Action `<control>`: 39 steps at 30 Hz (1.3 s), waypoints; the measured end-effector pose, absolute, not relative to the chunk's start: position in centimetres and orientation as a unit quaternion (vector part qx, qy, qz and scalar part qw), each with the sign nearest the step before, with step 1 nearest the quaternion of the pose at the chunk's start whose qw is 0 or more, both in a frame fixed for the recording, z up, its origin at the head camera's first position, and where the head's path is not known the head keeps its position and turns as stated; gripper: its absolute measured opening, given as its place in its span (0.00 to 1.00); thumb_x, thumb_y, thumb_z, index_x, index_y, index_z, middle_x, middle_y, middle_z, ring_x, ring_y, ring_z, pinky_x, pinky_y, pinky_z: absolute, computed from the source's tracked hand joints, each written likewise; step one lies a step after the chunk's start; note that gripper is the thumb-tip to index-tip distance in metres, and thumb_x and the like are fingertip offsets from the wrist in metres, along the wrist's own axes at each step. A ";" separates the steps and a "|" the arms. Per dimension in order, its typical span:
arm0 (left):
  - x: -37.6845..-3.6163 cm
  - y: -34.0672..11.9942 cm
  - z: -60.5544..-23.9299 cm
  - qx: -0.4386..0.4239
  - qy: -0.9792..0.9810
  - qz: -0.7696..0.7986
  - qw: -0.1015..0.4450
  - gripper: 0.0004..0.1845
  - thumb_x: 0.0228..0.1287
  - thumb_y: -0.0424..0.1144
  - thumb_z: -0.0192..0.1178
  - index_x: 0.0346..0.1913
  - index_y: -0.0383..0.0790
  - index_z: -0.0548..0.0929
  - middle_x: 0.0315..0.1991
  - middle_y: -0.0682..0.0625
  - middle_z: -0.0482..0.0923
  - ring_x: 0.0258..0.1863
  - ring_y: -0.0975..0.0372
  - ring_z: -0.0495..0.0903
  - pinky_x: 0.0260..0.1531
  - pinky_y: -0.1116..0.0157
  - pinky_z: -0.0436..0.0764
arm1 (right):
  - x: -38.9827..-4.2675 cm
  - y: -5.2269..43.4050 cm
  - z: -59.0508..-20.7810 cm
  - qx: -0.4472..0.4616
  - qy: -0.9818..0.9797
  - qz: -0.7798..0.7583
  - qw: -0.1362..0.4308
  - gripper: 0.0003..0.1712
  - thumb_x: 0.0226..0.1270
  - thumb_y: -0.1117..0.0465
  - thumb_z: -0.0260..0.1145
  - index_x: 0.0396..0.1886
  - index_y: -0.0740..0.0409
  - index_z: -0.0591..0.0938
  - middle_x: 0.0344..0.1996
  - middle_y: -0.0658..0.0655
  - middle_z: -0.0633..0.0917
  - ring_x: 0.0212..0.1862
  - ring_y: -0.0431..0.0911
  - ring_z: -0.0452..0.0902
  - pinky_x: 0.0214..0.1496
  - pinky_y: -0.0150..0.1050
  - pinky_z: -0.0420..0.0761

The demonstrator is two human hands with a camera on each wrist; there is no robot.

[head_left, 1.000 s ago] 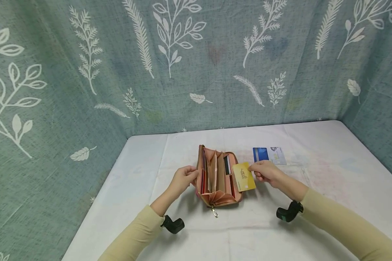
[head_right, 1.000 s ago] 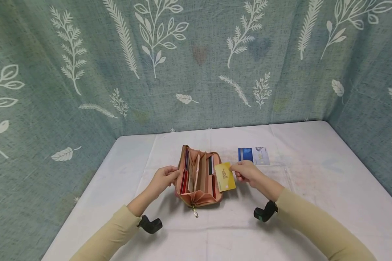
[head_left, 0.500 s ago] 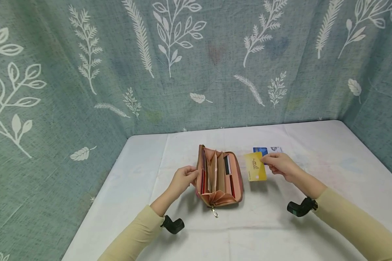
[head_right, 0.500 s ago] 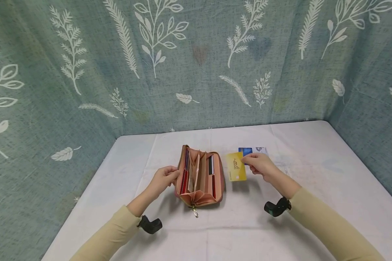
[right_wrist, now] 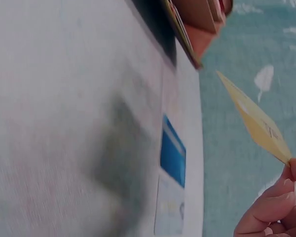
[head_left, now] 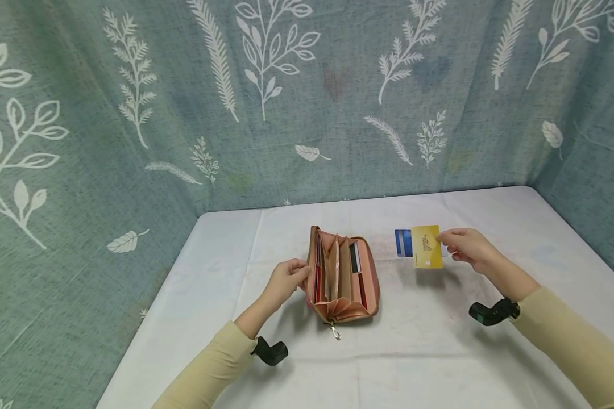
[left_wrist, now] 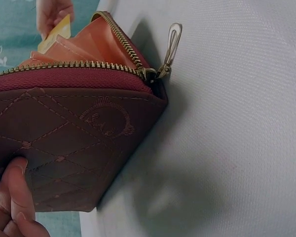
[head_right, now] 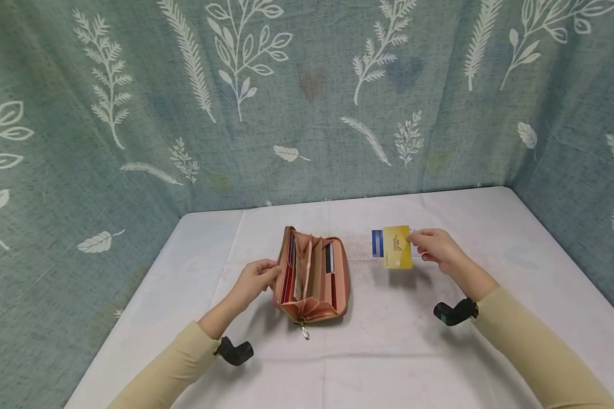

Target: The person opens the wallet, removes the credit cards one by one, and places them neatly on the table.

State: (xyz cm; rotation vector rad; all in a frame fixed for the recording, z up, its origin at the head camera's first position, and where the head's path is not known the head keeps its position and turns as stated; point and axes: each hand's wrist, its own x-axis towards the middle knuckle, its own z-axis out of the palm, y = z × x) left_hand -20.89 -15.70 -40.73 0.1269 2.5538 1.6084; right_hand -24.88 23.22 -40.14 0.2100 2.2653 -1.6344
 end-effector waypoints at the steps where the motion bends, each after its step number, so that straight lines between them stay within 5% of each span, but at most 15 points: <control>1: -21.1 -15.8 -41.2 0.042 0.844 0.531 0.060 0.11 0.63 0.34 0.53 0.40 0.27 0.79 0.17 0.54 0.78 0.15 0.67 0.73 0.16 0.71 0.64 | -25.0 23.6 -40.1 0.077 0.798 -0.572 0.171 0.35 0.65 0.48 0.56 0.61 0.70 0.64 0.34 0.53 0.69 0.30 0.39 0.68 0.30 0.27 0.73; 20: -21.3 -16.1 -41.7 0.062 0.836 0.541 0.066 0.11 0.64 0.35 0.52 0.40 0.28 0.79 0.17 0.53 0.78 0.16 0.66 0.75 0.20 0.66 0.71 | -26.3 28.6 -39.8 0.098 0.812 -0.554 0.157 0.40 0.66 0.46 0.53 0.64 0.72 0.57 0.34 0.48 0.70 0.28 0.35 0.69 0.32 0.28 0.74; 30: -20.7 -15.9 -40.4 0.066 0.834 0.542 0.078 0.12 0.65 0.33 0.51 0.42 0.25 0.78 0.17 0.53 0.77 0.16 0.67 0.75 0.19 0.70 0.67 | -26.8 30.5 -40.8 0.135 0.808 -0.552 0.157 0.42 0.66 0.45 0.52 0.67 0.72 0.53 0.44 0.57 0.69 0.29 0.37 0.69 0.33 0.28 0.74; 39: -19.8 -15.4 -38.9 0.064 0.836 0.539 0.079 0.12 0.65 0.31 0.50 0.42 0.23 0.77 0.17 0.53 0.77 0.16 0.67 0.74 0.20 0.71 0.67 | -27.8 31.9 -41.8 0.159 0.795 -0.561 0.169 0.39 0.68 0.49 0.52 0.66 0.73 0.54 0.27 0.44 0.74 0.26 0.37 0.68 0.30 0.29 0.73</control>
